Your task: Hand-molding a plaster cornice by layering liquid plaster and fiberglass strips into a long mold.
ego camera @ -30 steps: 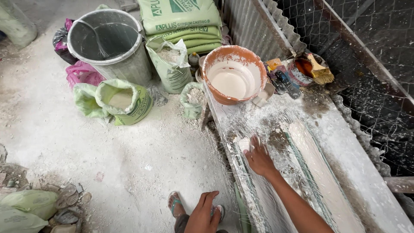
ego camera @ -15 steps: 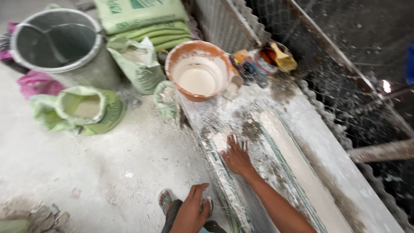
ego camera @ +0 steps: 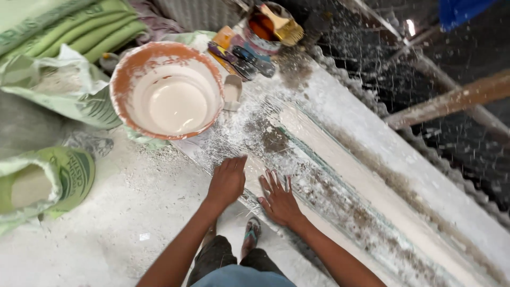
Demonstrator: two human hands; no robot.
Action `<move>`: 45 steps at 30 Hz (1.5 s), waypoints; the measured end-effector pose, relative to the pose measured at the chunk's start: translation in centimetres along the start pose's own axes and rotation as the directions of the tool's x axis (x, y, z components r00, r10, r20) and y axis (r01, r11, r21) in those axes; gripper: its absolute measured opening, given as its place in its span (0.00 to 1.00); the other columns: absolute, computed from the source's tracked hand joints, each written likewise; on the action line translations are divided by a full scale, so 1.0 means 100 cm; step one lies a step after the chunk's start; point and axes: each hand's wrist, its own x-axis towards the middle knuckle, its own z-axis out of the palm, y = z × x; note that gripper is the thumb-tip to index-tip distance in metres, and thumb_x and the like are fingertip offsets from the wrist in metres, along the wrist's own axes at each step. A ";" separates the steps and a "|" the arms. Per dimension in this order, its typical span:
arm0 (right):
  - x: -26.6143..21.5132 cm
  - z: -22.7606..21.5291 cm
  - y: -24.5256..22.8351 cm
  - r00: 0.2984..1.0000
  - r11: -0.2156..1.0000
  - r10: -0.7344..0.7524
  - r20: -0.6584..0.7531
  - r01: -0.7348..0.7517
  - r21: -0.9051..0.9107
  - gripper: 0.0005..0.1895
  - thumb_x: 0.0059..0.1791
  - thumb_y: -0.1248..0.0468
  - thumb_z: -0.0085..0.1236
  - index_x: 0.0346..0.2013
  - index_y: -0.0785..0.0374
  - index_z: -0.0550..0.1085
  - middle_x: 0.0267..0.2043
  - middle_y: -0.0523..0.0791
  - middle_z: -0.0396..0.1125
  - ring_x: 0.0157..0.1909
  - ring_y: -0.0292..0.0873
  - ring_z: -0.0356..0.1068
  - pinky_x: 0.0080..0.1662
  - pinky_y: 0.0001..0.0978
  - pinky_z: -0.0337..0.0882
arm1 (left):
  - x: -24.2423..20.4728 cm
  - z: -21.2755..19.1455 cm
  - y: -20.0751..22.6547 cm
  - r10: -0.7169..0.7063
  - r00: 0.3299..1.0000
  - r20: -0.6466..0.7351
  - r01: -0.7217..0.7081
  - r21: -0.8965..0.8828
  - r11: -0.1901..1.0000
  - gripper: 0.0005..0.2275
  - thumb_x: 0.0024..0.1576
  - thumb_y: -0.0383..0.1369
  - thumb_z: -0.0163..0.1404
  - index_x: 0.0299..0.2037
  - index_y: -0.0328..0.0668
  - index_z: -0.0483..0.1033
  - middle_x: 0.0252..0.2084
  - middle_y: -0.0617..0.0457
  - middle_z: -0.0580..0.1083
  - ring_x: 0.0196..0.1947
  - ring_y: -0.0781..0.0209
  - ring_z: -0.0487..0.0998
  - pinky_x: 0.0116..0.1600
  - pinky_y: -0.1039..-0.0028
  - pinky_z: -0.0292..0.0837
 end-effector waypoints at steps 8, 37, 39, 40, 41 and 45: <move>-0.010 -0.022 -0.026 0.942 0.902 0.297 -0.154 -0.224 0.369 0.35 0.57 0.54 0.37 0.74 0.72 0.49 0.79 0.58 0.42 0.79 0.59 0.38 0.73 0.57 0.38 | 0.082 0.039 -0.056 0.234 0.904 0.358 -0.299 0.136 0.945 0.22 0.54 0.25 0.44 0.60 0.36 0.71 0.57 0.45 0.72 0.58 0.45 0.69 0.58 0.52 0.64; -0.046 0.030 -0.044 0.697 0.690 0.715 -0.051 -0.692 0.211 0.40 0.56 0.40 0.29 0.75 0.64 0.49 0.81 0.49 0.38 0.80 0.59 0.29 0.72 0.64 0.30 | 0.142 -0.033 -0.020 0.129 0.373 0.919 -0.887 0.394 -0.242 0.38 0.62 0.38 0.50 0.77 0.71 0.35 0.78 0.48 0.38 0.75 0.45 0.46 0.70 0.48 0.47; -0.074 0.040 -0.034 0.598 0.599 0.798 -0.083 -0.769 0.223 0.41 0.56 0.39 0.28 0.76 0.62 0.48 0.80 0.52 0.38 0.79 0.62 0.30 0.72 0.65 0.30 | 0.146 -0.040 -0.016 0.133 0.327 0.936 -0.883 0.352 -0.311 0.42 0.61 0.40 0.51 0.78 0.69 0.29 0.81 0.52 0.29 0.78 0.46 0.40 0.73 0.47 0.40; -0.085 0.045 -0.034 0.591 0.591 0.803 -0.075 -0.774 0.227 0.41 0.56 0.39 0.28 0.76 0.62 0.48 0.80 0.52 0.38 0.79 0.62 0.30 0.72 0.65 0.30 | 0.144 -0.036 -0.009 0.132 0.316 0.940 -0.885 0.342 -0.315 0.42 0.61 0.40 0.51 0.78 0.69 0.29 0.81 0.52 0.29 0.78 0.46 0.40 0.73 0.47 0.40; -0.097 0.049 -0.033 0.553 0.567 0.823 -0.130 -0.787 0.245 0.40 0.57 0.40 0.29 0.76 0.62 0.49 0.79 0.56 0.38 0.79 0.64 0.30 0.71 0.67 0.31 | 0.143 -0.032 -0.001 0.106 0.285 0.953 -0.900 0.304 -0.313 0.45 0.59 0.39 0.54 0.79 0.67 0.28 0.80 0.52 0.26 0.78 0.47 0.35 0.73 0.48 0.35; -0.124 0.049 -0.036 0.421 0.464 0.886 -0.197 -0.820 0.336 0.38 0.57 0.43 0.33 0.76 0.60 0.50 0.78 0.62 0.38 0.78 0.69 0.32 0.70 0.70 0.34 | 0.131 0.031 0.010 0.235 0.192 0.953 -0.934 0.251 -0.255 0.44 0.57 0.39 0.55 0.78 0.63 0.34 0.80 0.56 0.25 0.78 0.49 0.27 0.74 0.47 0.24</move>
